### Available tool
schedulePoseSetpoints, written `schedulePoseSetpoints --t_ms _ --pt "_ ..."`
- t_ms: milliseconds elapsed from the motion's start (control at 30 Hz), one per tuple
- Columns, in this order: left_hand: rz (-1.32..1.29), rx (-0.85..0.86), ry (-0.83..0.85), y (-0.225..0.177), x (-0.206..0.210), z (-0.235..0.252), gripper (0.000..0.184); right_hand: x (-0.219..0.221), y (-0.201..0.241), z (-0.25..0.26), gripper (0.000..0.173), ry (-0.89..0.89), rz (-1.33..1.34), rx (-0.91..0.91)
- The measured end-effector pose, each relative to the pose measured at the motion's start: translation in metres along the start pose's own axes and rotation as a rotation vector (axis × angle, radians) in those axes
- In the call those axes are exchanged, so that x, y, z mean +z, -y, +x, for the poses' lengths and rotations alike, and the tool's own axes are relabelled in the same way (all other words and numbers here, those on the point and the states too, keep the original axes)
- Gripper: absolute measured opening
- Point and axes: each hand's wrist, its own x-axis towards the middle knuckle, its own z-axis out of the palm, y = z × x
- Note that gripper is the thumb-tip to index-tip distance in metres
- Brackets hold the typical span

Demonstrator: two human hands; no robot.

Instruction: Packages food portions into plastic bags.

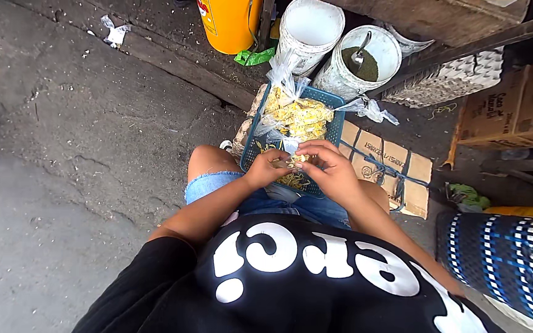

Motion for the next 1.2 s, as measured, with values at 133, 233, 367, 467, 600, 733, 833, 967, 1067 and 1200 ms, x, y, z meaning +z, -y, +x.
schedulePoseSetpoints --t_ms 133,233,367,467,600,733,833,967,1067,1200 --pt "-0.005 0.002 -0.001 -0.003 0.000 0.000 0.023 -0.002 0.002 0.000 0.024 0.041 -0.016 -0.031" --pt "-0.024 -0.004 -0.010 -0.006 0.002 -0.001 0.019 -0.005 0.000 -0.001 0.036 0.081 -0.018 -0.033" --pt "-0.037 -0.004 -0.029 -0.008 0.003 0.000 0.014 -0.005 -0.002 -0.004 0.033 0.074 -0.013 -0.031" --pt "-0.015 -0.001 -0.016 -0.005 0.004 0.001 0.012 -0.005 -0.001 -0.005 0.010 -0.030 -0.093 -0.102" --pt "-0.017 -0.034 -0.009 -0.003 -0.001 0.002 0.020 -0.012 0.014 -0.001 0.008 -0.091 -0.028 -0.164" --pt "-0.085 -0.017 -0.033 0.002 0.002 0.002 0.028 -0.013 0.016 0.001 0.014 -0.043 0.018 -0.118" --pt "-0.101 0.121 -0.053 0.006 0.006 0.001 0.031 -0.006 0.009 -0.003 0.022 0.037 -0.170 -0.104" --pt "-0.061 0.117 -0.077 -0.014 -0.005 -0.001 0.033 0.013 0.007 0.005 0.023 -0.099 -0.446 -0.406" --pt "-0.046 0.065 -0.038 -0.022 -0.005 0.001 0.039 0.018 0.004 0.008 0.020 -0.166 -0.532 -0.559" --pt "-0.044 0.063 -0.012 -0.021 -0.005 0.003 0.036 0.020 -0.003 0.008 0.021 -0.173 -0.562 -0.635"
